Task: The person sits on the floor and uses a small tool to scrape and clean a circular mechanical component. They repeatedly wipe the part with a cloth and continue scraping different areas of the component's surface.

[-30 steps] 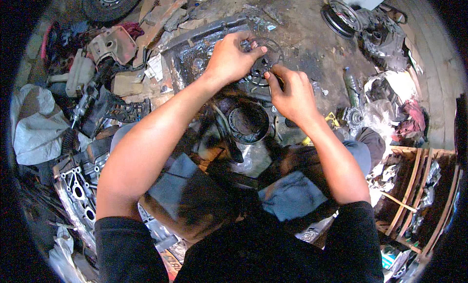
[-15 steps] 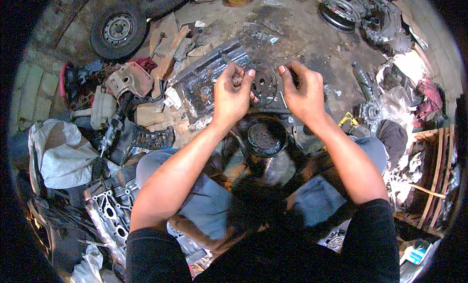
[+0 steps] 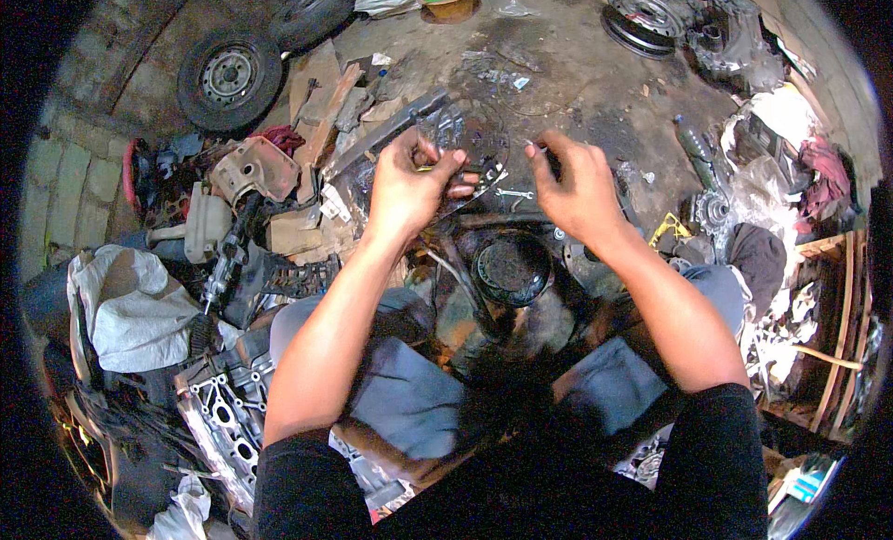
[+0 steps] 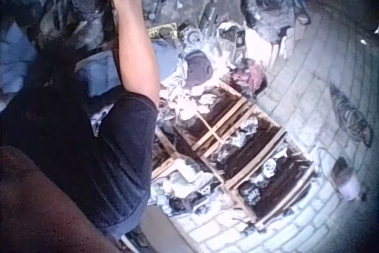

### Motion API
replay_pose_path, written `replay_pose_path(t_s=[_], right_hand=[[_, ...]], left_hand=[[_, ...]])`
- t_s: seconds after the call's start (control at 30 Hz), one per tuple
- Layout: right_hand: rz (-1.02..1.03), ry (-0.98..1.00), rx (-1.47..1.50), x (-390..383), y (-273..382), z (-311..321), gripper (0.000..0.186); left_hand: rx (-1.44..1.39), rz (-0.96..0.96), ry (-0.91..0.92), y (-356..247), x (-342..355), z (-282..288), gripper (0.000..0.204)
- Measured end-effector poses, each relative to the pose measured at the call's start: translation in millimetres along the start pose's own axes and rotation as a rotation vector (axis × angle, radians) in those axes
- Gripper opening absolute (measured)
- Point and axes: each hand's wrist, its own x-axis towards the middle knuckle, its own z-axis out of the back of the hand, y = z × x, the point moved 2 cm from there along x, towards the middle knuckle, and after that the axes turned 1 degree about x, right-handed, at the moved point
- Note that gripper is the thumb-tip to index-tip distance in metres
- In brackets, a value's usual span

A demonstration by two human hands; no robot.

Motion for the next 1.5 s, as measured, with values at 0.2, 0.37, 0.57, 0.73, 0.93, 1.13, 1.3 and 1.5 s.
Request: replay_pose_path(t_s=[0.2, 0.37, 0.57, 0.73, 0.93, 1.13, 1.3, 1.5], right_hand=[[0.054, 0.140, -0.088, -8, -6, -13, 0.018], [0.055, 0.181, -0.115, -4, -2, -18, 0.019], [0.079, 0.158, -0.162, 1, 3, -28, 0.013], [0.117, 0.330, -0.247, 0, 14, -35, 0.018], [0.140, 0.320, -0.252, 8, 14, -38, 0.023], [0.147, 0.285, -0.122, 9, 17, -30, 0.023], [0.058, 0.061, -0.145, 26, 2, -16, 0.023], [0.165, 0.189, -0.252, 20, 7, -44, 0.021]], left_hand=[[0.214, 0.098, -0.024, 1, -14, 7, 0.033], [0.296, 0.141, -0.006, 8, -13, 14, 0.033], [0.353, 0.128, -0.016, 7, -14, 10, 0.026], [0.469, 0.054, -0.049, 17, -12, 16, 0.022], [0.615, 0.006, -0.078, 25, -8, 20, 0.025], [0.362, 0.016, -0.049, 8, -15, 17, 0.018], [0.364, -0.122, -0.230, -31, -9, 49, 0.022], [0.262, -0.363, -0.380, -56, 2, 65, 0.020]])
